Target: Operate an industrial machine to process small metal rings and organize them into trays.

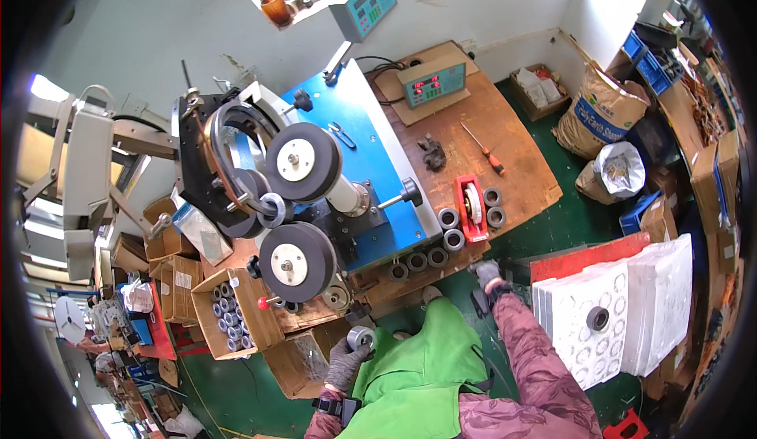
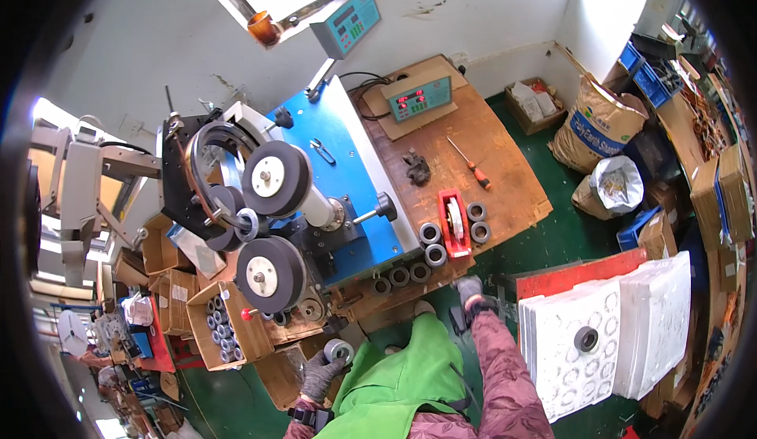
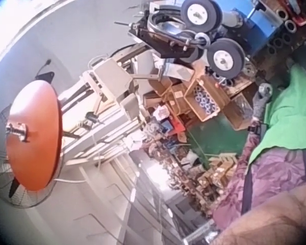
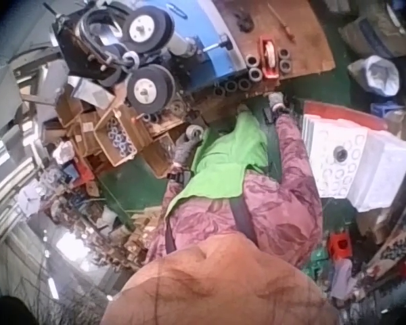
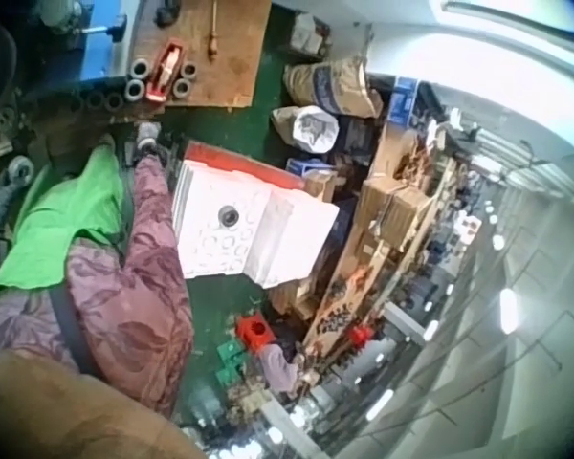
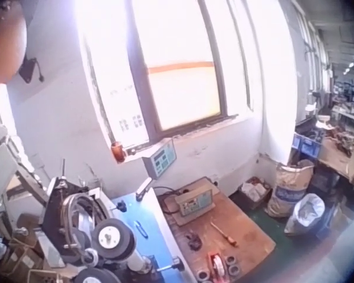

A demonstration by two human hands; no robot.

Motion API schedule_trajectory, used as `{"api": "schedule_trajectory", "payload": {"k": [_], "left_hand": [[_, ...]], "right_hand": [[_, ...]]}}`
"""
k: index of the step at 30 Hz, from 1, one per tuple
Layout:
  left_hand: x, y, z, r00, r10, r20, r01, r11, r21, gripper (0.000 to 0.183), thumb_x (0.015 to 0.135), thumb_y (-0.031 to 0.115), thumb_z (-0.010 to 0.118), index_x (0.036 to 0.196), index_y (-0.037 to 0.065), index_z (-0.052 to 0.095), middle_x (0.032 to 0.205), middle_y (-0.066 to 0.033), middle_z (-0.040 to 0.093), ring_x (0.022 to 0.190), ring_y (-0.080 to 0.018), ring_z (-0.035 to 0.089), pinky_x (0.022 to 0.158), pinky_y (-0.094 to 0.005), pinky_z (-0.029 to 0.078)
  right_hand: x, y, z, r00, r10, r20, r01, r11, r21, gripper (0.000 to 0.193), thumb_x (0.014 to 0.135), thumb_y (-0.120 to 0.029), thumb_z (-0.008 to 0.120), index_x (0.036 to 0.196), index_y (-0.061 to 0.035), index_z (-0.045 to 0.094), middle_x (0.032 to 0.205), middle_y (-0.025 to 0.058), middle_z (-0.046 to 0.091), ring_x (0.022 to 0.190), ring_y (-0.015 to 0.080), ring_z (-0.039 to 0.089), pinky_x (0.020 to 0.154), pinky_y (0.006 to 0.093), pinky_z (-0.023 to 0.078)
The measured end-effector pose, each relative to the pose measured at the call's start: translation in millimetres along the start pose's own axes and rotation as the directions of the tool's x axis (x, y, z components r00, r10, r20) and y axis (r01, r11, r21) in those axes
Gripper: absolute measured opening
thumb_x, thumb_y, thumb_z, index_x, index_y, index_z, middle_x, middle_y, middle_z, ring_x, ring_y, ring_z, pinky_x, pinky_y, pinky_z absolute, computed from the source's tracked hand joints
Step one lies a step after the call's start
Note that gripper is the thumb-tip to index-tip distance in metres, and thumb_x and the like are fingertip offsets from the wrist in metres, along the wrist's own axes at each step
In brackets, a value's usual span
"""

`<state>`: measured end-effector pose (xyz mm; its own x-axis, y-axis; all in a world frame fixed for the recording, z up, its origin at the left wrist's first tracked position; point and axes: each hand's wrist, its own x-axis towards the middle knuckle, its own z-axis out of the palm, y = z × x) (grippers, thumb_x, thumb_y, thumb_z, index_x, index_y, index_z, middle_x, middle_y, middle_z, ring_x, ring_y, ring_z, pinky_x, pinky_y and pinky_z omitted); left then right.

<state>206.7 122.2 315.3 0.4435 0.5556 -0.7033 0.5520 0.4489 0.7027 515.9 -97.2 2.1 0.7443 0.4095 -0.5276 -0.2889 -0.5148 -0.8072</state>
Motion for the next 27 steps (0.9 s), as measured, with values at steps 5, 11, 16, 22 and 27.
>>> {"api": "schedule_trajectory", "payload": {"k": [5, 11, 16, 22, 27], "left_hand": [[-4.4, 5.1, -13.1, 0.984, 0.159, -0.079, -0.099, 0.861, 0.499, 0.042, 0.071, 0.012, 0.070, 0.107, -0.002, 0.056, 0.094, -0.0151, 0.062, 0.083, -0.0184, 0.061, 0.074, -0.0309, 0.050], [-0.6, 21.9, -2.3, 0.835, 0.533, 0.139, -0.526, 0.695, 0.491, 0.041, 0.065, 0.006, 0.065, 0.105, 0.003, 0.056, 0.111, -0.0119, 0.055, 0.099, -0.0298, 0.057, 0.081, -0.0344, 0.048], [-15.9, 25.9, -1.3, 0.757, 0.614, 0.224, -0.620, 0.567, 0.542, 0.041, 0.063, 0.002, 0.065, 0.104, 0.003, 0.056, 0.112, -0.0129, 0.054, 0.101, -0.0281, 0.056, 0.085, -0.0322, 0.047], [-24.4, 7.8, -30.8, 0.786, 0.596, 0.164, -0.618, 0.759, 0.204, 0.044, 0.064, 0.001, 0.067, 0.106, 0.003, 0.055, 0.110, -0.0085, 0.054, 0.101, -0.0200, 0.054, 0.086, -0.0307, 0.045], [-32.9, -5.5, -63.7, 0.903, 0.417, 0.103, -0.384, 0.891, -0.244, 0.053, 0.068, 0.008, 0.073, 0.116, 0.007, 0.049, 0.109, -0.0050, 0.055, 0.102, -0.0162, 0.052, 0.088, -0.0314, 0.043]], "right_hand": [[-59.0, -119.0, 0.7, 0.922, 0.157, 0.354, -0.178, 0.984, 0.026, 0.016, 0.073, -0.016, 0.069, 0.065, -0.0066, 0.059, 0.058, 0.0016, 0.054, 0.047, 0.0123, 0.048, 0.044, 0.0275, 0.040], [-143.5, -257.7, 52.6, 0.511, -0.277, 0.814, 0.292, 0.946, 0.139, 0.028, 0.074, -0.015, 0.073, 0.089, -0.0044, 0.052, 0.075, 0.0013, 0.053, 0.069, 0.0094, 0.050, 0.062, 0.0252, 0.044], [-185.5, -316.5, 94.6, 0.341, -0.227, 0.912, 0.581, 0.814, -0.015, 0.034, 0.075, -0.029, 0.071, 0.087, -0.0033, 0.051, 0.071, 0.0093, 0.057, 0.068, 0.0208, 0.057, 0.064, 0.0332, 0.045], [-174.8, -318.2, 114.4, 0.304, -0.027, 0.952, 0.722, 0.659, -0.212, 0.054, 0.066, -0.052, 0.072, 0.082, -0.0031, 0.058, 0.075, 0.0148, 0.061, 0.071, 0.0290, 0.060, 0.064, 0.0377, 0.046], [-154.6, -234.7, 132.3, 0.369, 0.147, 0.918, 0.578, 0.737, -0.351, 0.049, 0.068, -0.045, 0.075, 0.084, -0.0014, 0.058, 0.073, 0.0138, 0.060, 0.063, 0.0230, 0.055, 0.060, 0.0351, 0.045]]}}
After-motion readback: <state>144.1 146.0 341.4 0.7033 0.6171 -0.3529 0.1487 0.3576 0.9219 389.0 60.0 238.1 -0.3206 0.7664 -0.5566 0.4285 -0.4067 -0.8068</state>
